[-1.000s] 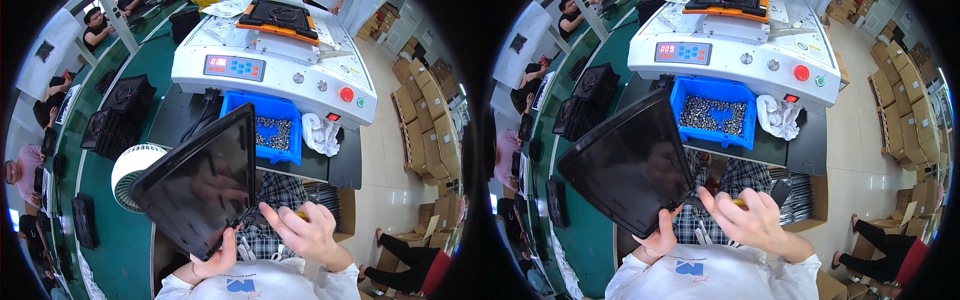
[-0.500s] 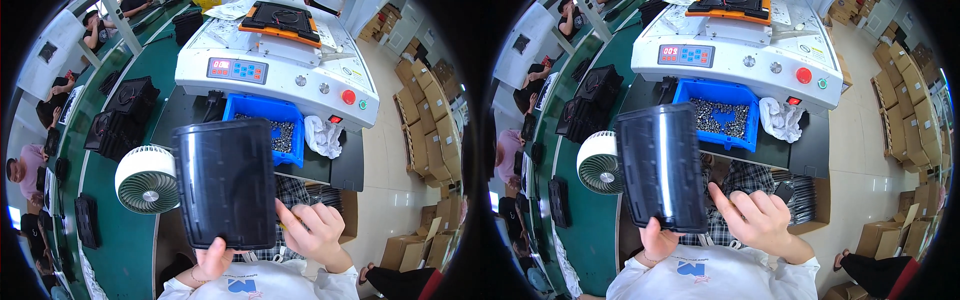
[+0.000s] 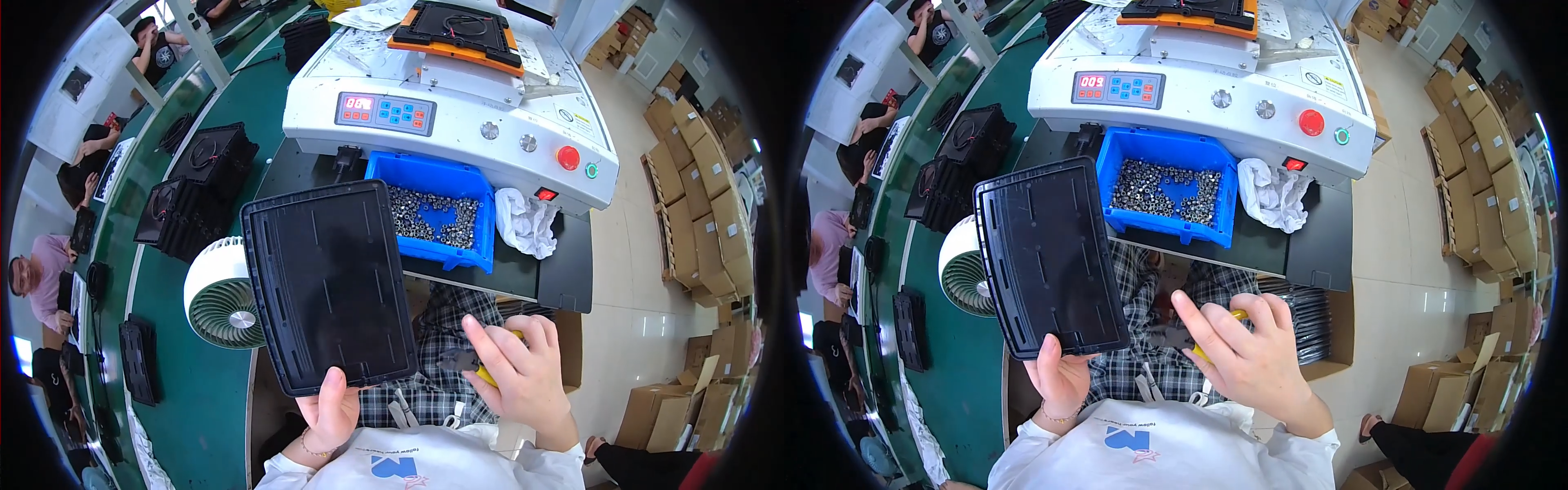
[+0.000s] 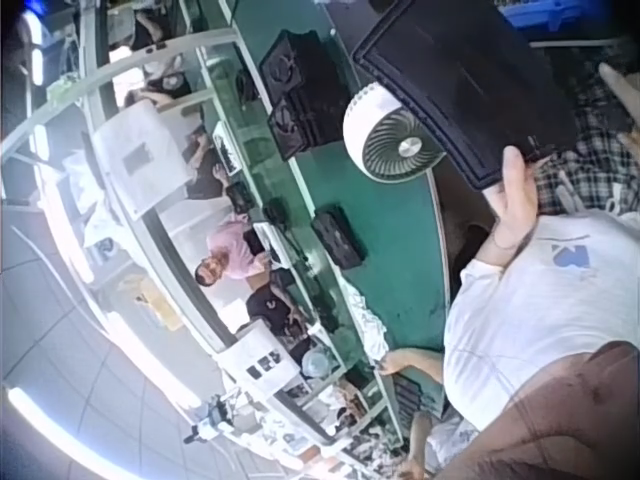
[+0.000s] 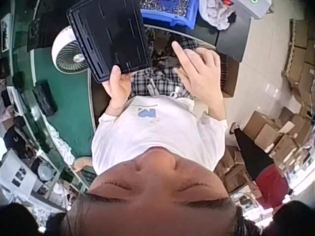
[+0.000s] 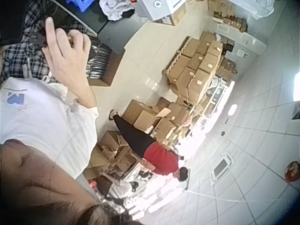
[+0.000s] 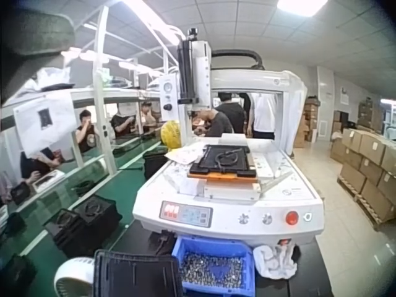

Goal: The recorder is assembling electronic components at a factory workbench, using an automated screw-driving machine.

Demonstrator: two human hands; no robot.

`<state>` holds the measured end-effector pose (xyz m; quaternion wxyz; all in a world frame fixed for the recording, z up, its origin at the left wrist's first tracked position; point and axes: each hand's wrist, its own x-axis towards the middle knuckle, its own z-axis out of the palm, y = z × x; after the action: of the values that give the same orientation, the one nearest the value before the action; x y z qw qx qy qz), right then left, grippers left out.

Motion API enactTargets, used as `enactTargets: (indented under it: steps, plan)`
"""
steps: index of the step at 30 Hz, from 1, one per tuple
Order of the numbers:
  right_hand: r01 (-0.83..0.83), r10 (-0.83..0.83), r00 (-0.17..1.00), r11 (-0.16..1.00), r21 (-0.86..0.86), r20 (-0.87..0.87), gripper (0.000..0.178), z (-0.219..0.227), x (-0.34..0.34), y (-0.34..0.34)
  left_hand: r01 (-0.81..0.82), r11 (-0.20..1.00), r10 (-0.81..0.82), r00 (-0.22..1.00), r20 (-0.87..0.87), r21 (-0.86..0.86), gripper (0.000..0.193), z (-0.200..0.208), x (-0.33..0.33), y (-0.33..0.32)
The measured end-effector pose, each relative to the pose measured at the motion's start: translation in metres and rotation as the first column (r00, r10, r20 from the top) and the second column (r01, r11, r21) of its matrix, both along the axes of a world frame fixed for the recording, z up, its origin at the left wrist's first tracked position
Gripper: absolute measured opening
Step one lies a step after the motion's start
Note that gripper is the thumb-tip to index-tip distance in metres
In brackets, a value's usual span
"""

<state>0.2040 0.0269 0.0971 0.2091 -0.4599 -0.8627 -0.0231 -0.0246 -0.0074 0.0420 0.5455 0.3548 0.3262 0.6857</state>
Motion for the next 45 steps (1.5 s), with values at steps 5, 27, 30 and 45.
enactTargets:
  steps: [5,27,30,45]
  plan:
    - [-0.04,0.041,0.999,0.998,0.058,-0.031,0.051,0.0,0.0,0.0,0.09,0.994,-0.096,0.991,0.098,0.065,0.047,-0.009,0.001,-0.008]
    - [-0.051,0.033,0.995,0.979,0.199,0.093,0.04,0.004,-0.017,-0.008,0.271,0.959,-0.131,0.683,-0.719,0.082,0.043,0.011,-0.003,0.006]
    - [-0.104,0.075,0.985,0.978,0.182,0.156,0.036,0.008,-0.015,-0.008,0.189,0.981,-0.071,0.565,-0.822,0.045,0.034,0.013,-0.001,0.004]
    - [-0.153,0.072,0.982,0.847,0.51,0.174,0.043,0.02,0.005,0.001,-0.027,0.992,0.019,0.998,-0.061,-0.122,0.048,0.049,0.01,0.01]
